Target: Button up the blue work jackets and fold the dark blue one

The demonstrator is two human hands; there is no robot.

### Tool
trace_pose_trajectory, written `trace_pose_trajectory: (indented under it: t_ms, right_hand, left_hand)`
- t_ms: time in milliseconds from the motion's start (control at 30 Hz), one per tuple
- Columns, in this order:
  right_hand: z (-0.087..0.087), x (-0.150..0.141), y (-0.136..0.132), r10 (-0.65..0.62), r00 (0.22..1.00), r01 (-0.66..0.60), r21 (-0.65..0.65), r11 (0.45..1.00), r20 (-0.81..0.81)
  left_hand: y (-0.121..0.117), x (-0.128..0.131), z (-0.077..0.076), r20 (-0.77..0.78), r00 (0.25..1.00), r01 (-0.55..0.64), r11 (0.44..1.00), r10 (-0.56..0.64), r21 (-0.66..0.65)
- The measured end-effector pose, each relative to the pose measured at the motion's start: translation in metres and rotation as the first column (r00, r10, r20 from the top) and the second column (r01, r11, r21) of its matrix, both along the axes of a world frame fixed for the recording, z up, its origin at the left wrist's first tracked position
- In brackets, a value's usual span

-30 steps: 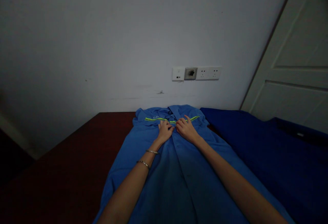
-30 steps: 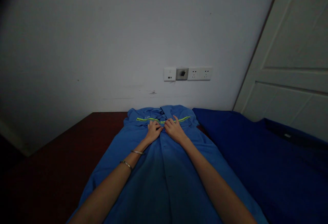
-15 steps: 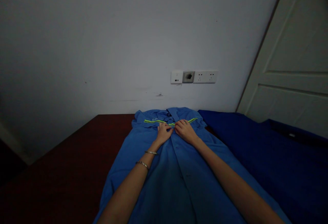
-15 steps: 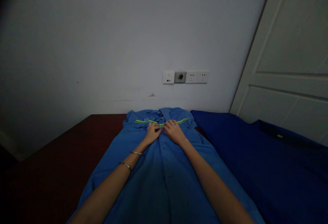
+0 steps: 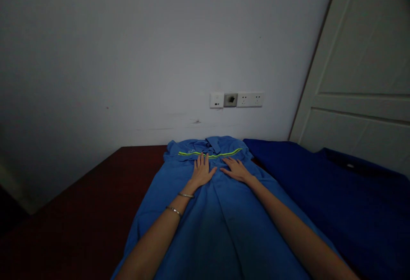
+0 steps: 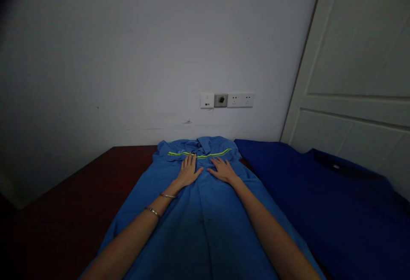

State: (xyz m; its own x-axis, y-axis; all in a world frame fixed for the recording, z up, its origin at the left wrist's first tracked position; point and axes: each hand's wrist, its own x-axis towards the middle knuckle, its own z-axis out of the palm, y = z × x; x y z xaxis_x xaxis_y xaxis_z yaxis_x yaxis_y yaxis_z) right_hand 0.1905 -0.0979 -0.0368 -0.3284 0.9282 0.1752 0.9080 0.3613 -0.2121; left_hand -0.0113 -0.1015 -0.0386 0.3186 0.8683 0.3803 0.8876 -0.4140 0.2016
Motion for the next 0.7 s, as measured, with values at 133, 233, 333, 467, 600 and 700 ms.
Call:
trace_pose_trajectory:
  t_ms: [133,233,333,467,600,700]
  right_hand:
    - [0.001,-0.003,-0.008,-0.032,0.999,0.031,0.015,0.999,0.04]
    - [0.005,-0.006,-0.019,-0.134,0.99,0.124,0.167,0.978,0.05]
    - [0.013,-0.011,-0.035,-0.143,0.988,0.117,0.313,0.942,0.064]
    - [0.022,-0.023,-0.064,-0.03,0.998,0.015,0.306,0.952,0.048]
    - [0.027,-0.042,-0.097,0.05,0.999,-0.046,0.228,0.972,-0.014]
    - [0.029,-0.054,-0.117,0.052,0.998,-0.057,0.149,0.987,0.039]
  left_hand:
    - [-0.006,-0.001,-0.003,0.01,1.0,0.004,0.998,-0.004,-0.055]
    - [-0.009,-0.002,-0.004,0.048,0.999,0.024,0.998,-0.021,-0.056]
    - [-0.01,-0.004,-0.002,0.118,0.991,0.05,0.998,-0.056,0.049]
    - [-0.012,-0.009,0.002,0.212,0.959,0.149,0.969,-0.19,0.198]
    - [-0.023,-0.015,0.006,0.283,0.912,0.236,0.943,-0.298,0.234]
    - [-0.037,-0.02,0.009,0.303,0.891,0.283,0.935,-0.338,0.212]
